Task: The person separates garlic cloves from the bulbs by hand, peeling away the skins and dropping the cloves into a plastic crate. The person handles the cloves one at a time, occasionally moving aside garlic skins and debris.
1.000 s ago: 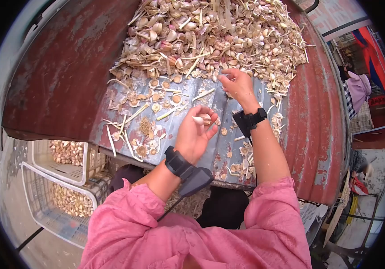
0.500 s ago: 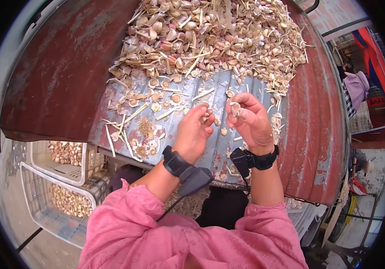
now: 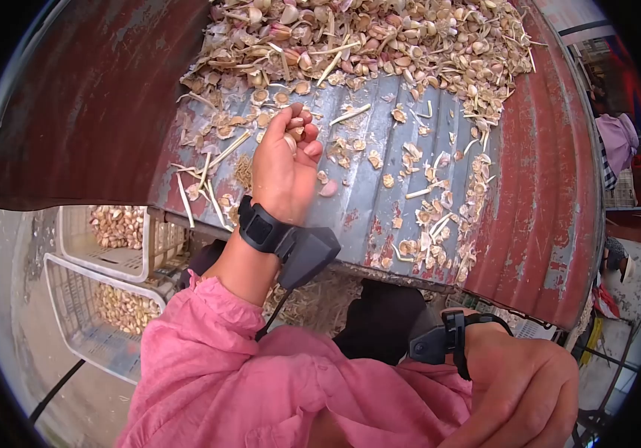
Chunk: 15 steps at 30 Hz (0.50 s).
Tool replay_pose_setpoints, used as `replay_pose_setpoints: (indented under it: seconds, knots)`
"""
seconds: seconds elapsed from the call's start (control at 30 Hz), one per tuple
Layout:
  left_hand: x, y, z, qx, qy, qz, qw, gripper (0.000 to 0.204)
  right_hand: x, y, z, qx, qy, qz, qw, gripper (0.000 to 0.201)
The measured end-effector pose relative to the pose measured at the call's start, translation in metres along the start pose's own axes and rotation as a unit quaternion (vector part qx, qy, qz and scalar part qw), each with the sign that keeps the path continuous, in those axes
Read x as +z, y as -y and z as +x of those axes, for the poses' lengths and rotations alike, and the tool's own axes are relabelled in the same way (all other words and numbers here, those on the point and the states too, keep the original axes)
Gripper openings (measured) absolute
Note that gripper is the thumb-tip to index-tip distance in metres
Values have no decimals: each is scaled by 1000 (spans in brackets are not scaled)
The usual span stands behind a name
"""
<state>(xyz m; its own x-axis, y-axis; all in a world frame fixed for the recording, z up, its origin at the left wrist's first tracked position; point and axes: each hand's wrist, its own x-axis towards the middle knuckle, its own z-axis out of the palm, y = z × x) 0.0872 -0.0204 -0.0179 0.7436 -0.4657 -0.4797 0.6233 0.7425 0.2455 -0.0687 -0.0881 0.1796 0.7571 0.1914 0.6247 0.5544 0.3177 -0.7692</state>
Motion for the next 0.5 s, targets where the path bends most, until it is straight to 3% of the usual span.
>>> replay_pose_setpoints:
  seconds: [0.03, 0.1, 0.23, 0.3, 0.33, 0.43, 0.47, 0.5]
  knots:
    - [-1, -1, -2, -4, 9, -4, 1000, 14, 1, -5, -1, 3, -3, 4, 1000, 6]
    - [-2, -3, -2, -9, 13, -5, 1000, 14, 3, -20, -1, -153, 4, -36, 988, 6]
    - [-8, -5, -2, -38, 17, -26, 999, 13, 5, -15, 5, -128, 26, -37, 991, 6]
    - [-8, -6, -2, -26, 8, 4, 1000, 17, 13, -9, 4, -52, -51, -47, 996, 9]
    - [-6, -6, -4, -24, 10, 3, 1000, 17, 11, -11, 5, -53, -49, -47, 996, 9]
    - [4, -3, -19, -54, 22, 20, 998, 22, 1, -32, 1, 24, -96, -344, 934, 16]
    - [10, -2, -24, -112, 21, -3, 994, 24, -6, -42, -1, 47, -110, -437, 891, 21]
    - [14, -1, -26, -169, 20, -27, 985, 25, -24, -63, -2, 92, -56, -531, 840, 26]
